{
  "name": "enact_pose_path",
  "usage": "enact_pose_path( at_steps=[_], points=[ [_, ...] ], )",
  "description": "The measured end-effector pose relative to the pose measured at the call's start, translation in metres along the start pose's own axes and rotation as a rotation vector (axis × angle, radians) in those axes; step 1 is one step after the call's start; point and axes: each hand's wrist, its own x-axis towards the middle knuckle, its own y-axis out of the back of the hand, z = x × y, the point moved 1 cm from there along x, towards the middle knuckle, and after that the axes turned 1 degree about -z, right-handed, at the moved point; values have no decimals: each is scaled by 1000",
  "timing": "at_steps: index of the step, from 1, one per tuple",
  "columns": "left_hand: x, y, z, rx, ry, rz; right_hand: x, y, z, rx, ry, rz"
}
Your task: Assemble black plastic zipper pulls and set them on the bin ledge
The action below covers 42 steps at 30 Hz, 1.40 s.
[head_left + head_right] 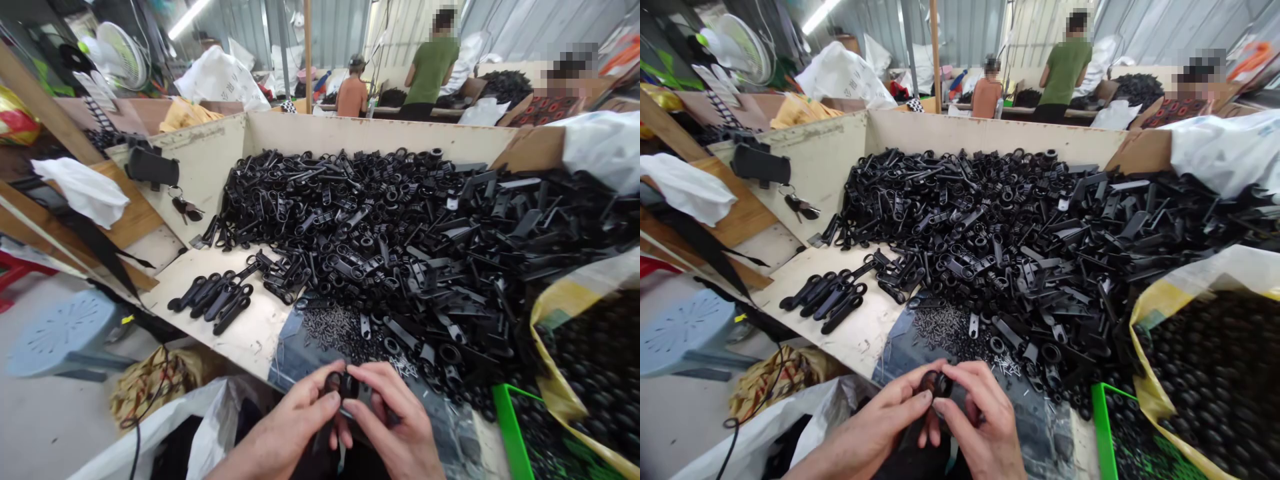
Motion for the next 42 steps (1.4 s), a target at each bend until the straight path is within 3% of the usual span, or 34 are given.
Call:
enact_pose_path(
  at_steps=[3,11,17,22,30,33,36,42],
  points=[
    [-2,2,-4,44,-38,19,-4,-2,-2,-4,31,-38],
    [-14,-1,-1,64,-23,-79,-10,-2,-5,-107,137,-146],
    [-17,-7,4,130,-38,-8,-13,0,-6,-130,174,-133],
    [-21,-8,9,269,31,-65,-16,1,-8,-173,194,-152],
    [-26,0,-1,552,83,-2,-20,4,-13,-218,230,-215],
    [-31,-1,-1,675,98,87,-21,7,-15,-265,249,-229],
    [-33,-6,0,791,44,157,-24,8,-14,-309,279,-242],
    [-28,-11,-7,956,-102,160,-32,5,-7,-366,326,-217]
  ],
)
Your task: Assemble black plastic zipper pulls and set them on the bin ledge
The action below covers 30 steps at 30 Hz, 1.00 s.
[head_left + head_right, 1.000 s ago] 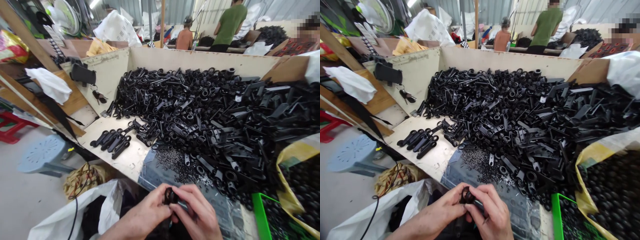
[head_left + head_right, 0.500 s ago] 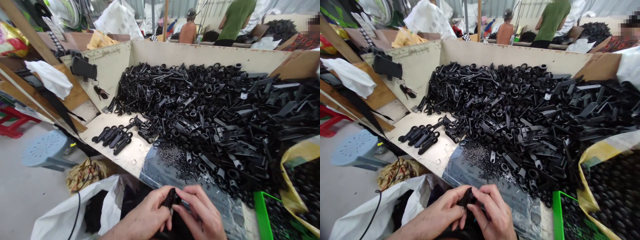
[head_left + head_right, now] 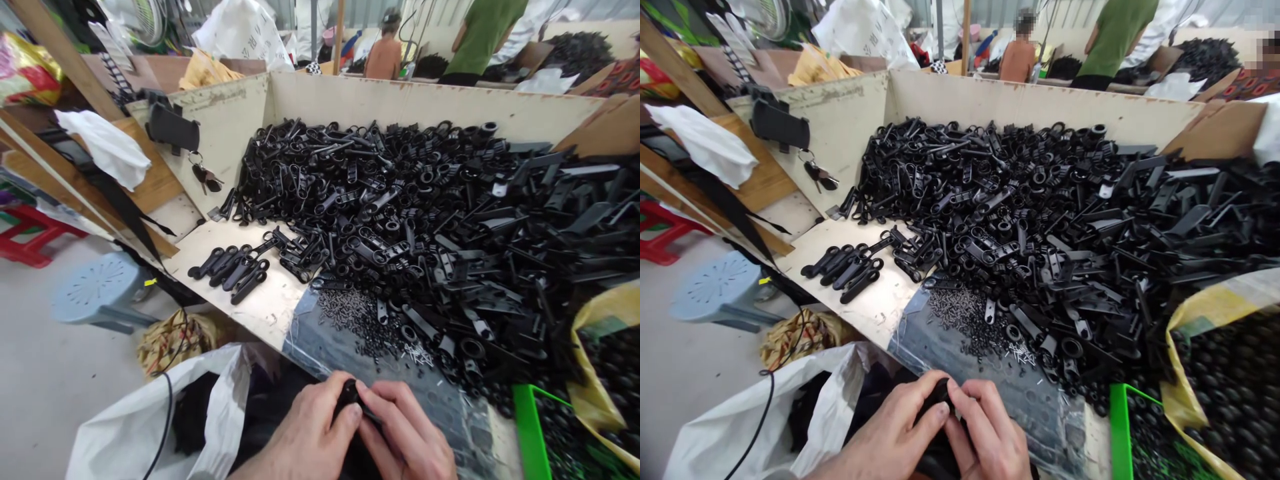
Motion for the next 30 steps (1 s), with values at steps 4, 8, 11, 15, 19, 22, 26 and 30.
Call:
enact_pose_path(
  at_steps=[4,8,11,15,19,22,26,30],
  points=[
    [-4,-2,-5,62,-65,53,-3,-3,0,-49,38,-22],
    [-8,-1,-8,73,-81,78,-3,-6,-2,-90,65,-45],
    [-8,-1,-11,94,-73,52,-3,-7,-4,-128,77,-55],
    [-8,-2,-13,120,-54,-8,-3,-7,-7,-145,86,-84],
    [-9,-1,-15,89,-69,-36,-7,-6,-9,-146,58,-85],
    [-10,-2,-17,75,-75,-24,-11,-7,-11,-132,27,-88],
    [-11,-6,-16,17,-94,10,-10,-9,-12,-66,12,-112],
    [-9,-2,-17,-170,-55,57,0,-6,-8,52,-33,-142]
  ],
)
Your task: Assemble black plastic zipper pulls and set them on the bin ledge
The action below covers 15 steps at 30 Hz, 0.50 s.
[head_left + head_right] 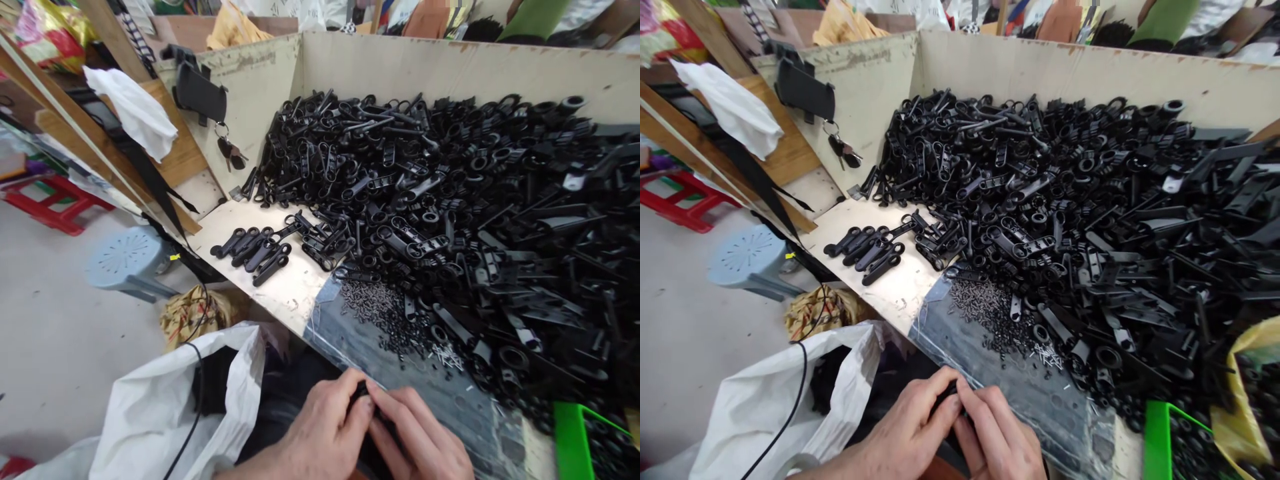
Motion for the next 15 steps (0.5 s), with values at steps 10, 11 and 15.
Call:
enact_pose_path(
  at_steps=[10,11,15],
  points=[
    [-13,69,-39,-161,45,440,131,-21,9,-2,-123,-29],
    [-15,75,-43,-136,56,499,150,-31,7,-107,-133,-109],
    [-19,85,-52,-329,126,505,203,-68,4,-238,-185,-246]
  ],
)
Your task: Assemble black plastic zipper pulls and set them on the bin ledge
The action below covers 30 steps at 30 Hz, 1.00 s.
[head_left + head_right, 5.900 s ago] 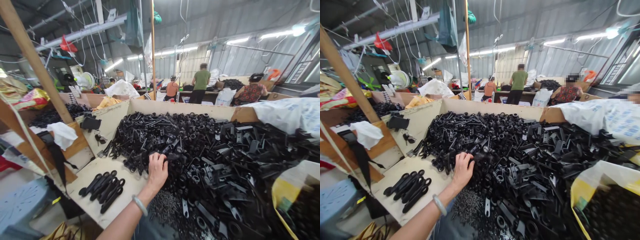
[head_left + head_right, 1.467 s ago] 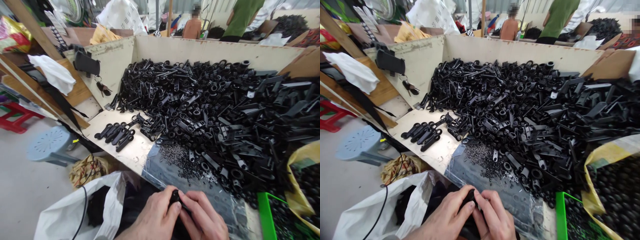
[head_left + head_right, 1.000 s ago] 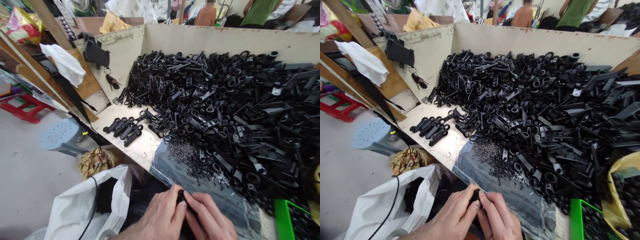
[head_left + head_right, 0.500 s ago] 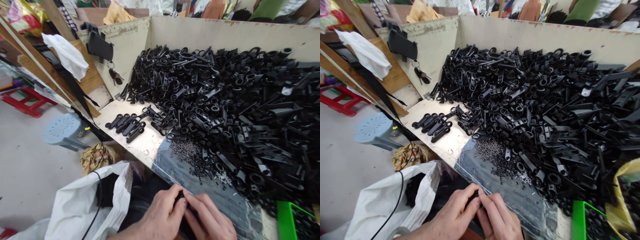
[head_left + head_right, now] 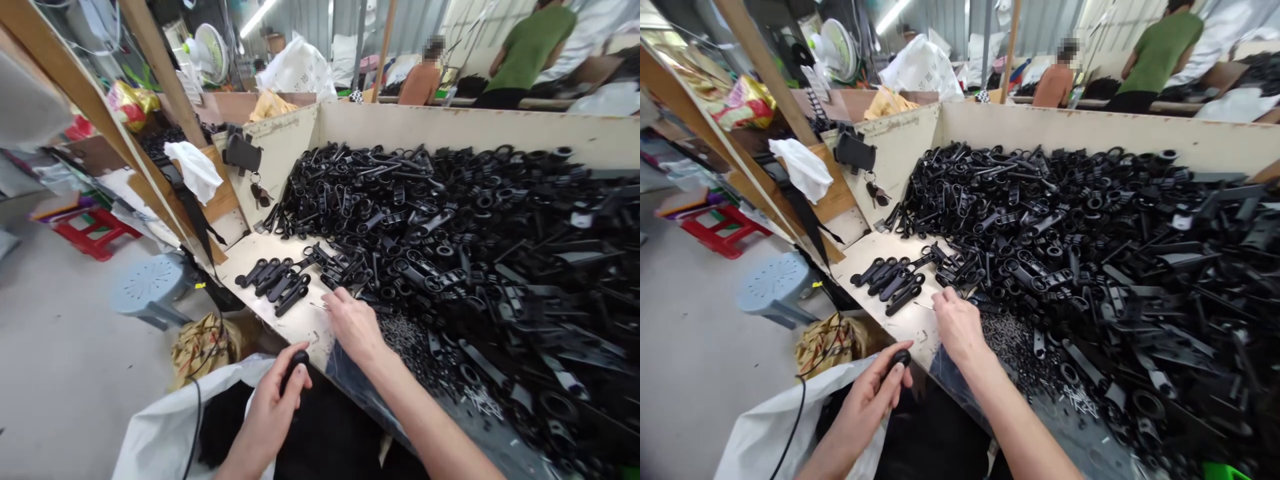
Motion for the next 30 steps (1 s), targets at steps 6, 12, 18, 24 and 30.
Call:
enact_pose_path(
  at_steps=[6,12,18,24,30],
  points=[
    [0,-6,12,-468,208,-127,10,-5,1,-2,-85,-14],
    [0,-52,13,-488,261,-357,-86,27,33,201,-163,151],
    [2,-99,-2,-270,157,-478,-177,20,61,407,-279,285],
    [-7,-103,15,-169,154,-512,-184,5,61,533,-301,381],
    [-10,-105,23,-164,214,-460,-185,5,66,534,-276,374]
  ],
)
